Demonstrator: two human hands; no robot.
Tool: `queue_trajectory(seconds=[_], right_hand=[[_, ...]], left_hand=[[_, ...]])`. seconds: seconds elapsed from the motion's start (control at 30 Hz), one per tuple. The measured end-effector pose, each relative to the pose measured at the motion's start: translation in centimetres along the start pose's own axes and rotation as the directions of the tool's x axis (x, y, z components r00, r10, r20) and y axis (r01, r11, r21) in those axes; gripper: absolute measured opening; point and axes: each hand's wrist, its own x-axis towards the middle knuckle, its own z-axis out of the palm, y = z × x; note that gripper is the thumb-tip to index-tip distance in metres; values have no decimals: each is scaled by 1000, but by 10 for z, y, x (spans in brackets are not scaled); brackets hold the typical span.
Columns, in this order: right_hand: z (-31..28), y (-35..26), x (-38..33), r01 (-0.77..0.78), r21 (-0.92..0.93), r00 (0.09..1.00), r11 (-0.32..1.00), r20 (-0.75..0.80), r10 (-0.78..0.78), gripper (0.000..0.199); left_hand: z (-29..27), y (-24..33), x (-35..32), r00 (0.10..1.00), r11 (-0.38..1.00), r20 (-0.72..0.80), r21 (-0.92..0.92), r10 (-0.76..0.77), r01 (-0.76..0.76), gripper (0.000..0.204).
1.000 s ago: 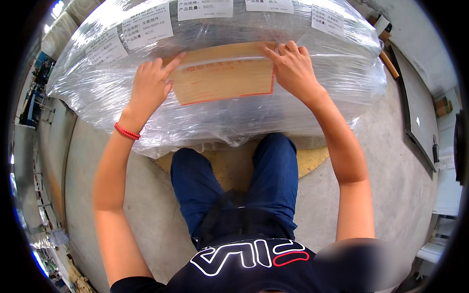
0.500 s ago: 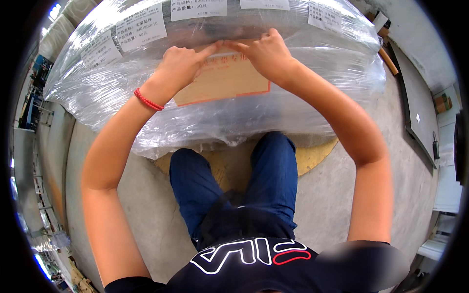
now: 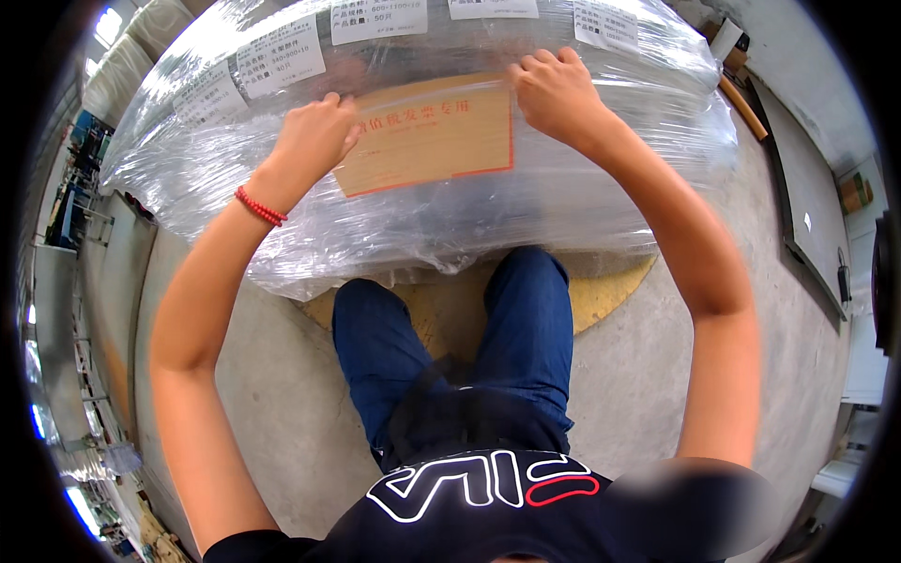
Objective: The person secures a large plastic-wrapped package with clear tape and scissors, then retrieves a marker to write on a label attached to the package. They briefly walk to an office to retrieve the marker and return to the warehouse floor to complete the labeling.
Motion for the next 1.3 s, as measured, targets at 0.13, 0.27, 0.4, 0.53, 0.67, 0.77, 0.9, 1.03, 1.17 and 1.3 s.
queue_trajectory(seconds=[0.13, 0.27, 0.4, 0.53, 0.67, 0.77, 0.9, 1.03, 1.17, 1.3], right_hand=[[6, -11, -32, -38, 150, 964, 988, -253, 76, 23], [14, -33, -42, -125, 270, 905, 955, -364, 222, 31], [30, -41, -38, -195, 314, 879, 929, -365, 307, 30], [29, -40, -34, -195, 300, 895, 934, -336, 295, 27], [28, -33, -29, -187, 295, 910, 937, -307, 278, 25], [28, -31, -27, -184, 273, 927, 944, -271, 259, 20], [25, -25, -23, -189, 319, 945, 929, -198, 260, 11], [24, -26, -17, -207, 328, 948, 922, -163, 271, 10], [26, -27, -18, -207, 336, 942, 919, -187, 280, 11], [25, -27, -19, -211, 316, 943, 925, -182, 277, 11]], left_hand=[[-2, 4, -16, 994, 998, -99, -54, -38, 33, 34], [19, 28, -31, 931, 996, -360, 41, -62, 82, 33], [15, 33, -31, 954, 992, -273, -7, -124, 127, 30], [17, 19, -25, 945, 991, -314, -125, -94, 57, 27], [19, 15, -19, 944, 985, -320, -169, -82, 28, 21], [23, 17, -21, 937, 979, -333, -201, -104, 38, 19], [30, 24, -25, 909, 967, -397, -252, -130, 28, 19], [32, 27, -29, 903, 966, -398, -250, -160, 61, 20], [34, 26, -24, 884, 973, -446, -229, -139, 37, 20], [32, 27, -25, 910, 970, -384, -234, -159, 71, 24]])
